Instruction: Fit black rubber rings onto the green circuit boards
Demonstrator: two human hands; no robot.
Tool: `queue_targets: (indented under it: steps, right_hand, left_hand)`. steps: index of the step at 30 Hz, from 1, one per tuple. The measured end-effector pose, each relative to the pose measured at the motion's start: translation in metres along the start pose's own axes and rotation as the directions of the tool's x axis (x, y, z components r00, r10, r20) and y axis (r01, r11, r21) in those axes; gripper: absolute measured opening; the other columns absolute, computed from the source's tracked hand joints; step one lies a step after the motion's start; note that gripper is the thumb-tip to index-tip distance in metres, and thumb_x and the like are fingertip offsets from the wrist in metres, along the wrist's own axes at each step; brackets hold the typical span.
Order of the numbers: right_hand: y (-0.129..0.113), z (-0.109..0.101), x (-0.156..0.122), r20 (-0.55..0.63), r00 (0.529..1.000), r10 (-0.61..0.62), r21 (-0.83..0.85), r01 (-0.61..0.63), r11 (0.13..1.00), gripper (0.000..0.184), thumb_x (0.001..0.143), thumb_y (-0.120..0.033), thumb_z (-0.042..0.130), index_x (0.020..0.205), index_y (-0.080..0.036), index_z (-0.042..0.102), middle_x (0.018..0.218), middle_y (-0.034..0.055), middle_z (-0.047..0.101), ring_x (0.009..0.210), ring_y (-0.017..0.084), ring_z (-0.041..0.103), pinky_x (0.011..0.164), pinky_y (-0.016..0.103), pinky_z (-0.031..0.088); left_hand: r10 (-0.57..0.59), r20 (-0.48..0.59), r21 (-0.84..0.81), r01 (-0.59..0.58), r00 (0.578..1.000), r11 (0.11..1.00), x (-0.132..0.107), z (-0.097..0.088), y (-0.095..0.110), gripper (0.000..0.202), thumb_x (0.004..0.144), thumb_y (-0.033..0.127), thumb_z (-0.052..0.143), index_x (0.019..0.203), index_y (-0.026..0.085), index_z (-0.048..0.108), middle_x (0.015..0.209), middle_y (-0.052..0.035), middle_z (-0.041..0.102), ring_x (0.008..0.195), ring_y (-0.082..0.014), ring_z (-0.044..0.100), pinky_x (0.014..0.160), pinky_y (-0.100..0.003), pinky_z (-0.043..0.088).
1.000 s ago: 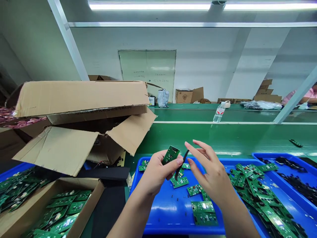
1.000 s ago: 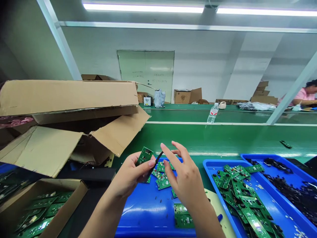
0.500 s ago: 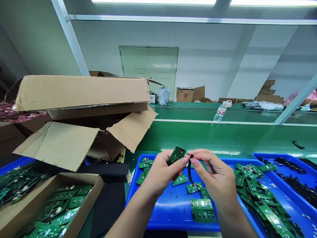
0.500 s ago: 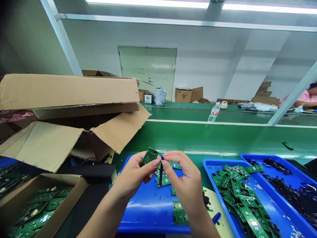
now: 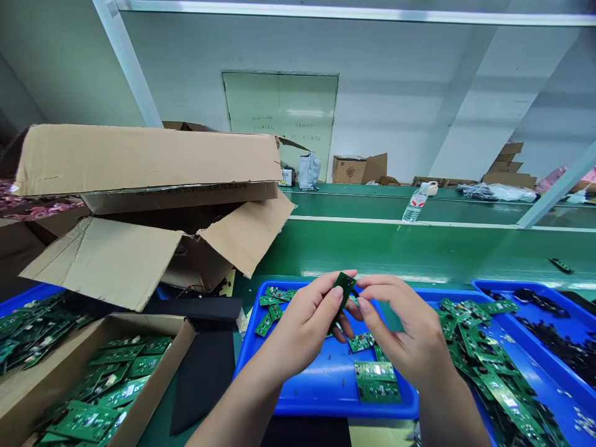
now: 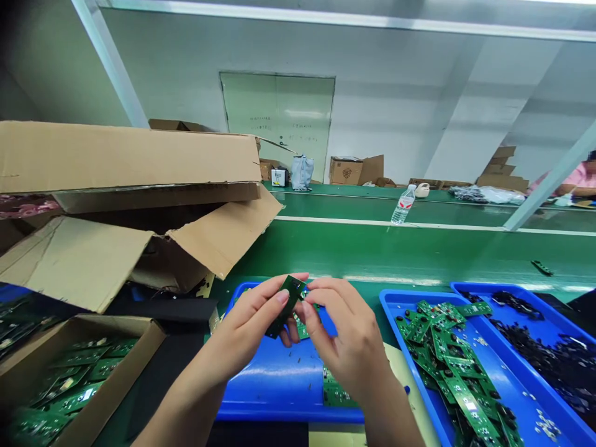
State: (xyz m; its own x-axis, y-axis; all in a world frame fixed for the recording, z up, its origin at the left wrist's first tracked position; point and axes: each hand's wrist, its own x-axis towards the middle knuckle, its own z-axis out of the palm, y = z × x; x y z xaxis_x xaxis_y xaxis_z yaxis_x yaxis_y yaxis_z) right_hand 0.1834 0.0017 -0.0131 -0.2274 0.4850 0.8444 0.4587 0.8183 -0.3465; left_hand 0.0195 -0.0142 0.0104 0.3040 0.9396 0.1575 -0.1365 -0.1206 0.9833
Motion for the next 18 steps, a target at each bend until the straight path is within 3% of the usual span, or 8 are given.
queue_targets:
  steps: [4, 10, 18]
  right_hand:
    - [-0.0043, 0.0035, 0.0036, 0.03, 0.999, -0.031, -0.042, 0.032, 0.999, 0.013, 0.092, -0.014, 0.051, 0.087, -0.02, 0.061, 0.087, 0.0076, 0.07, 0.085, 0.021, 0.069, 0.073, 0.034, 0.057]
    - [-0.0053, 0.0039, 0.0029, 0.034, 0.999, -0.04, -0.088, 0.042, 0.995, 0.013, 0.092, -0.013, 0.05, 0.085, -0.019, 0.058, 0.081, 0.0061, 0.068, 0.081, 0.019, 0.067, 0.07, 0.032, 0.056]
    - [-0.006, 0.0037, 0.0011, 0.067, 0.997, -0.046, -0.103, 0.053, 0.993, 0.014, 0.092, -0.012, 0.05, 0.084, -0.02, 0.058, 0.083, 0.0061, 0.067, 0.081, 0.019, 0.066, 0.073, 0.034, 0.056]
  left_hand:
    - [-0.017, 0.012, 0.024, 0.016, 1.0, 1.0, -0.0026, 0.0024, 0.0008, 0.031, 0.092, 0.033, 0.05, 0.114, 0.016, 0.064, 0.07, 0.0007, 0.057, 0.056, -0.0103, 0.058, 0.052, -0.021, 0.049]
    - [0.005, -0.005, 0.044, -0.004, 1.0, 0.999, -0.0019, 0.0001, -0.0022, 0.03, 0.092, 0.028, 0.05, 0.117, 0.017, 0.064, 0.083, -0.0032, 0.065, 0.067, -0.0109, 0.062, 0.065, -0.022, 0.051]
    - [-0.008, -0.037, 0.146, 0.013, 0.999, 0.989, -0.0027, -0.0011, -0.0043, 0.032, 0.095, 0.029, 0.047, 0.121, 0.019, 0.062, 0.085, -0.0038, 0.068, 0.071, -0.0133, 0.065, 0.067, -0.024, 0.053]
